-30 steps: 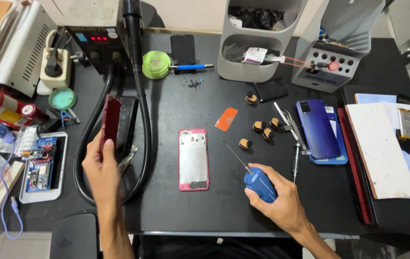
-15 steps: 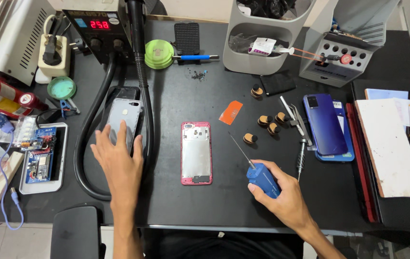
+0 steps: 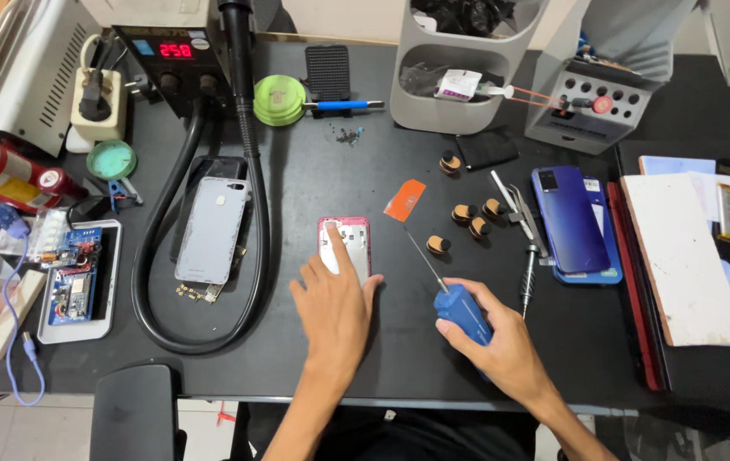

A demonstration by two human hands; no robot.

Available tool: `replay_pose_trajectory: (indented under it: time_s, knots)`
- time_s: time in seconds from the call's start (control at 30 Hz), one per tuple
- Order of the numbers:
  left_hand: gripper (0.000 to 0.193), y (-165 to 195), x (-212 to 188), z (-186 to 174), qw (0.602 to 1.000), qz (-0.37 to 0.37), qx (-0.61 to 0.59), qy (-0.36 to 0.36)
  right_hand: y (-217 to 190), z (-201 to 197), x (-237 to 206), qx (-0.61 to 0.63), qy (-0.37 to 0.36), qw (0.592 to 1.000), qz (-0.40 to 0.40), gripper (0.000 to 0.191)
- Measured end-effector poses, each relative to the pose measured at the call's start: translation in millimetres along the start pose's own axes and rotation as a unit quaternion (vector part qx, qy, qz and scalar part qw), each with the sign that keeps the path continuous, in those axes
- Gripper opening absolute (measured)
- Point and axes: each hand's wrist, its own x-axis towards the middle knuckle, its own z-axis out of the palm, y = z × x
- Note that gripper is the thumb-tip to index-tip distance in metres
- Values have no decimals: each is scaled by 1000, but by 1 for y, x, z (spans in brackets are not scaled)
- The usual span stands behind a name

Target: The person uses a blue electric screwdriver to remove screws from the back of a pink smartphone. They place the removed screws on the workbench and continue unscrewing multiple locations on the device.

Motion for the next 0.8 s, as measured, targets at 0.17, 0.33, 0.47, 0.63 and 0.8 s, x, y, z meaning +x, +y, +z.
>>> replay_pose_trajectory:
  time_s: [0.17, 0.33, 0.47, 0.63, 0.8]
  knots:
    - [115, 1, 8, 10, 997, -41, -42, -52, -3, -2, 1, 17, -8, 1000, 9, 55]
    - [96, -27, 36, 20, 989, -16, -119, -89, -6, -5, -1, -37, 3, 999, -13, 63]
    - [53, -49, 64, 20, 933, 21, -313, -179, -7, -5, -3, -91, 31, 994, -44, 66]
    - [30, -64, 97, 10, 862, 43, -462, -203, -7, -4, 2, -94, 28, 995, -35, 64]
    - [22, -70, 122, 7, 748, 6, -623, -228, -7, -6, 2, -71, 40, 996, -30, 58]
